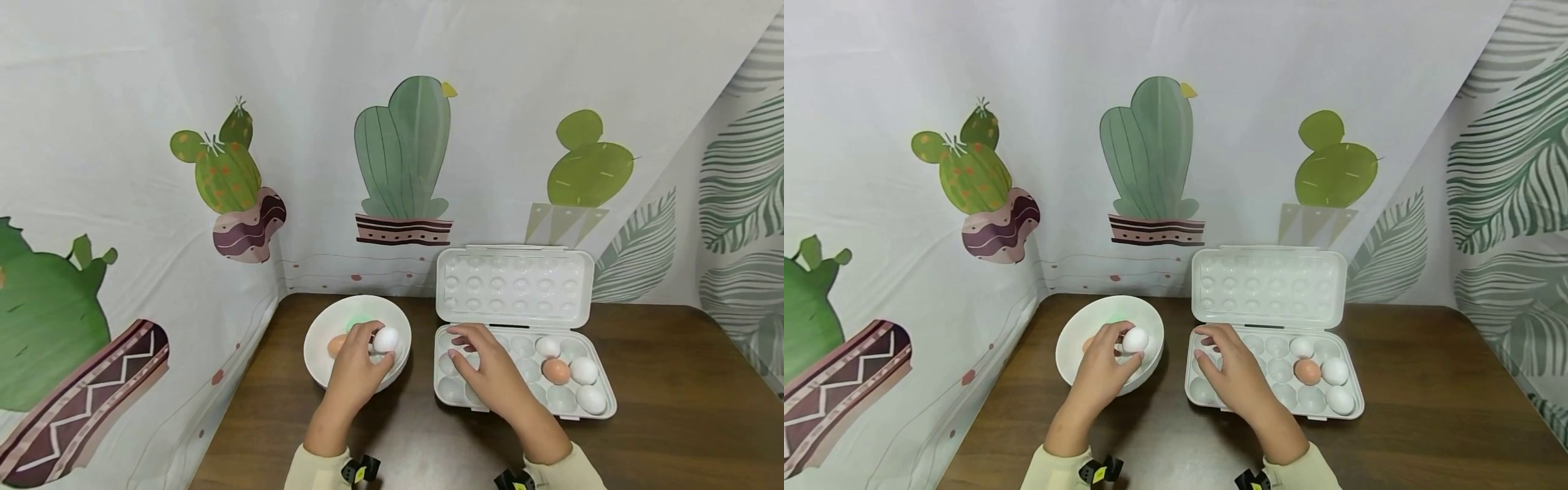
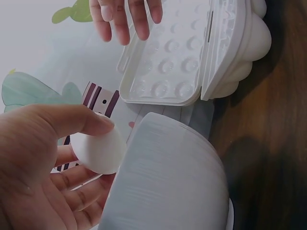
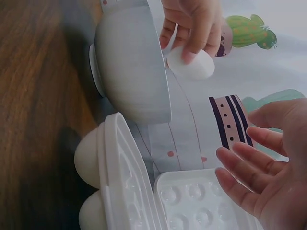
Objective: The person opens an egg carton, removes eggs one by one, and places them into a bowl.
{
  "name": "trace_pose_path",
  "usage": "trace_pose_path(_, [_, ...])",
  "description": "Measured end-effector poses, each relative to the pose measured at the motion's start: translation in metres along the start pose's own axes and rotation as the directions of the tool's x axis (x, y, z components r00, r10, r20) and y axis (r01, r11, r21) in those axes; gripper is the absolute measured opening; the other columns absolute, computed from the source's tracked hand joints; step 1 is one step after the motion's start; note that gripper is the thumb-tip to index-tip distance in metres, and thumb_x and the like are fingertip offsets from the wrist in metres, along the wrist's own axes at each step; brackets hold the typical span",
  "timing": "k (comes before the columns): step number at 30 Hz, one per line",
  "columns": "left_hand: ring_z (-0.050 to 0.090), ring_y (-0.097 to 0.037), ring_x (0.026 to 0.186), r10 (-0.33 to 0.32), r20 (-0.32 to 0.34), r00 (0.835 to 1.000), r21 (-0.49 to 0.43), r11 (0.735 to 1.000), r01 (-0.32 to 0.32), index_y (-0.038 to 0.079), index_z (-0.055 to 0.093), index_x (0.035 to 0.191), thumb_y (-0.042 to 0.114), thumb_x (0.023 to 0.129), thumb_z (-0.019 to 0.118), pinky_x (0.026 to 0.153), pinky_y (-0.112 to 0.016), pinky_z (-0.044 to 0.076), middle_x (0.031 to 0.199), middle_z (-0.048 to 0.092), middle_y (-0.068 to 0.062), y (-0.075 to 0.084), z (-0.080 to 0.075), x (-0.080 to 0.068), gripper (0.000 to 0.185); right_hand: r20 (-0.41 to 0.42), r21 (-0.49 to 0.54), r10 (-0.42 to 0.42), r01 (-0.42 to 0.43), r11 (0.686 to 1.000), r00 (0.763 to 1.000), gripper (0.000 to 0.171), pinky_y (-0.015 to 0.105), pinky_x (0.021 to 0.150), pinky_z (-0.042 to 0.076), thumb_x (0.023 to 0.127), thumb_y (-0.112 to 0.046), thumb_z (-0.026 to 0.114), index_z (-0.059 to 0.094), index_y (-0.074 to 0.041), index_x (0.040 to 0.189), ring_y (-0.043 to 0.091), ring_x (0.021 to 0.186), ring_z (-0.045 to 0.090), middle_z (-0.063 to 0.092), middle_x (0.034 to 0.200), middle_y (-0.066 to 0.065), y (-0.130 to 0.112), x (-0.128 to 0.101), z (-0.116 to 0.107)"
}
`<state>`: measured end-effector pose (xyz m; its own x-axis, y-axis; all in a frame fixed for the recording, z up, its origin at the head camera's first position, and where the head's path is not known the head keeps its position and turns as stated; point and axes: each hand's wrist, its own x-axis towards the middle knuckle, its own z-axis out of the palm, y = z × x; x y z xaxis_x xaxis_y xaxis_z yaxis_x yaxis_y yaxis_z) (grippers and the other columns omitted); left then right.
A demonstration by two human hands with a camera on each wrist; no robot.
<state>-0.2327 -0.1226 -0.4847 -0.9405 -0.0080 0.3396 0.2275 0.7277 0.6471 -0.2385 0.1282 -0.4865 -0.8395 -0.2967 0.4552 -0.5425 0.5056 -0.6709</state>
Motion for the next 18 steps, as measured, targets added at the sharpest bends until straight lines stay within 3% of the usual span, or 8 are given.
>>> trace_pose_path(9, [0.064,-0.020,0.102,-0.017,0.046,0.999,0.031,0.999,0.016,0.008,0.063,0.122,0.016,0.082,0.081,0.089,-0.041,0.054,0.112,0.065,-0.007,-0.004,0.003,0.001,0.045,0.004,-0.033,0.040,-0.040,0.999,0.999,0.037,0.043,0.090,0.057,0.096,-0.015,0.068,0.061,-0.019,0.132,0.020,0.109,0.067,0.062,0.128,-0.001,0.007,0.000,-0.006])
trace_pose_path(18, [0.063,-0.022,0.100,0.012,0.043,0.999,0.060,0.998,-0.014,0.005,0.066,0.118,0.012,0.079,0.082,0.091,-0.042,0.052,0.106,0.067,-0.009,-0.009,0.010,0.002,0.043,0.009,-0.064,0.088,-0.088,0.994,0.996,0.037,0.046,0.091,0.056,0.097,-0.018,0.066,0.060,-0.015,0.133,0.024,0.112,0.066,0.061,0.130,0.000,0.011,0.003,-0.013])
